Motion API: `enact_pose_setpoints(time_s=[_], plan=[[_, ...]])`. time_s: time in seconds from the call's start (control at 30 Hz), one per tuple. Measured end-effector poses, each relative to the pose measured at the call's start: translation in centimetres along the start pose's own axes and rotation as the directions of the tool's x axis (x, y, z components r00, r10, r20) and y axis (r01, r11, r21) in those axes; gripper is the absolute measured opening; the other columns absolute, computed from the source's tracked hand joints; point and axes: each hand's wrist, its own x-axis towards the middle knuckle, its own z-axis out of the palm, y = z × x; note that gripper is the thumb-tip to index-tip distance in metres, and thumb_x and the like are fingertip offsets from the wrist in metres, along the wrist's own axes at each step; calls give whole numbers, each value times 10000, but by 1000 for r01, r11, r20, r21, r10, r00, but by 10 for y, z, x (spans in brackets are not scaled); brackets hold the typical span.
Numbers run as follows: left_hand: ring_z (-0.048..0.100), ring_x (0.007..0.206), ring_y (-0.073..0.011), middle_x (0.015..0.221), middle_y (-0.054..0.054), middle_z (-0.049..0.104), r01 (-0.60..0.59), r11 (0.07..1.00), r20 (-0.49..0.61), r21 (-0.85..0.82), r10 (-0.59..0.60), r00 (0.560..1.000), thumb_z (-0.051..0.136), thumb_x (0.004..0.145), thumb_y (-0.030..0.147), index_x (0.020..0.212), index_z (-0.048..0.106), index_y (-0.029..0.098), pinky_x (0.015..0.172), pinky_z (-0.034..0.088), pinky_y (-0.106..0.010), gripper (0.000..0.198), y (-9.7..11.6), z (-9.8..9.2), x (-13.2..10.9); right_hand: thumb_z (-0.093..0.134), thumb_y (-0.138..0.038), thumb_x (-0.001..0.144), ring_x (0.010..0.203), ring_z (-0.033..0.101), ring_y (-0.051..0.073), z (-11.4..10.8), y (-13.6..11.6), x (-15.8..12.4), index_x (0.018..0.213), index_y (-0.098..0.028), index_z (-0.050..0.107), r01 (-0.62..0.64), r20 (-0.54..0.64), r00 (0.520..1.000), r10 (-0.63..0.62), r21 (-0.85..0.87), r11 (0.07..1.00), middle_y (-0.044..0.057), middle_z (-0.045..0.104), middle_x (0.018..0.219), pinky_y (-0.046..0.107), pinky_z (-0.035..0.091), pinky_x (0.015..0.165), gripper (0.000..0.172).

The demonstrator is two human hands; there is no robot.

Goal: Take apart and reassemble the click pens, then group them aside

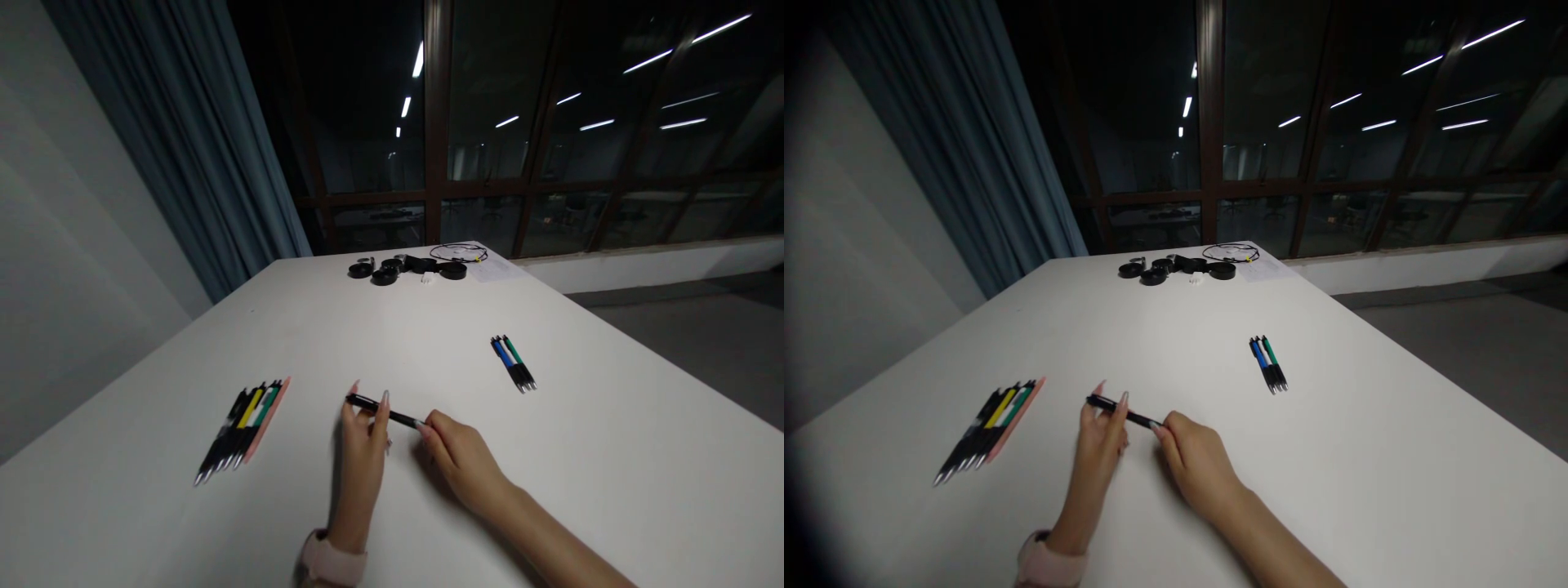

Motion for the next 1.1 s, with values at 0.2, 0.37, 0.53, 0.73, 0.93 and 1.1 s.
enact_pose_setpoints(time_s=[0.2, 0.37, 0.53, 0.73, 0.93, 1.1], plan=[[488, 477, -86, 744, 27, 629, -90, 996, -2, -26, 90, 996, 670, 752, 571, 1275, 438, 223, 449, 409, -212, 669, 3, -6, 7, 297, -366, 1019, 716, 632, 203, 3, -1, -2, 865, -217, 509, 43, 40, 999, -37, -164, 985, 56, 673, 824, 269, 368, 625, 301], [495, 467, -94, 718, 43, 602, -102, 993, 9, 65, 102, 995, 651, 773, 577, 1163, 458, 245, 433, 398, -211, 548, 6, -5, 4, 295, -353, 1021, 713, 639, 198, -2, -1, -3, 865, -213, 519, 42, 30, 999, -37, -184, 982, 61, 683, 824, 263, 368, 619, 307], [488, 453, -118, 644, 60, 554, -114, 982, 25, 152, 111, 993, 563, 797, 643, 1278, 443, 202, 446, 412, -245, 663, 11, -15, 13, 314, -374, 1017, 695, 624, 184, -9, -3, -2, 849, -220, 534, 81, 17, 997, -80, -176, 981, 44, 678, 803, 256, 366, 615, 317], [529, 534, -137, 835, -26, 641, -159, 936, -134, 315, 209, 969, 530, 761, 668, 1137, 558, 192, 522, 459, -286, 607, 23, -58, 41, 312, -408, 1006, 645, 604, 178, -51, 19, 10, 827, -222, 573, -106, -183, 981, 66, -219, 970, 28, 665, 735, 260, 364, 599, 367], [620, 774, -263, 923, -114, 657, -158, 507, -72, 847, 405, 911, 410, 830, 516, 973, 681, 177, 767, 497, -396, 457, 28, -111, 52, 353, -437, 962, 824, 660, 242, -116, 86, 4, 1049, -186, 699, -483, -580, 760, 294, -202, 852, 102, 726, 967, 294, 398, 628, 436], [634, 931, -357, 993, -176, 674, -52, 238, -41, 970, 369, 929, 349, 894, 460, 1075, 701, 144, 742, 494, -439, 507, 24, -128, 51, 372, -418, 954, 916, 658, 284, -130, 118, -11, 1142, -165, 709, -703, -684, 587, 433, -165, 692, 138, 710, 1045, 313, 406, 619, 461]])
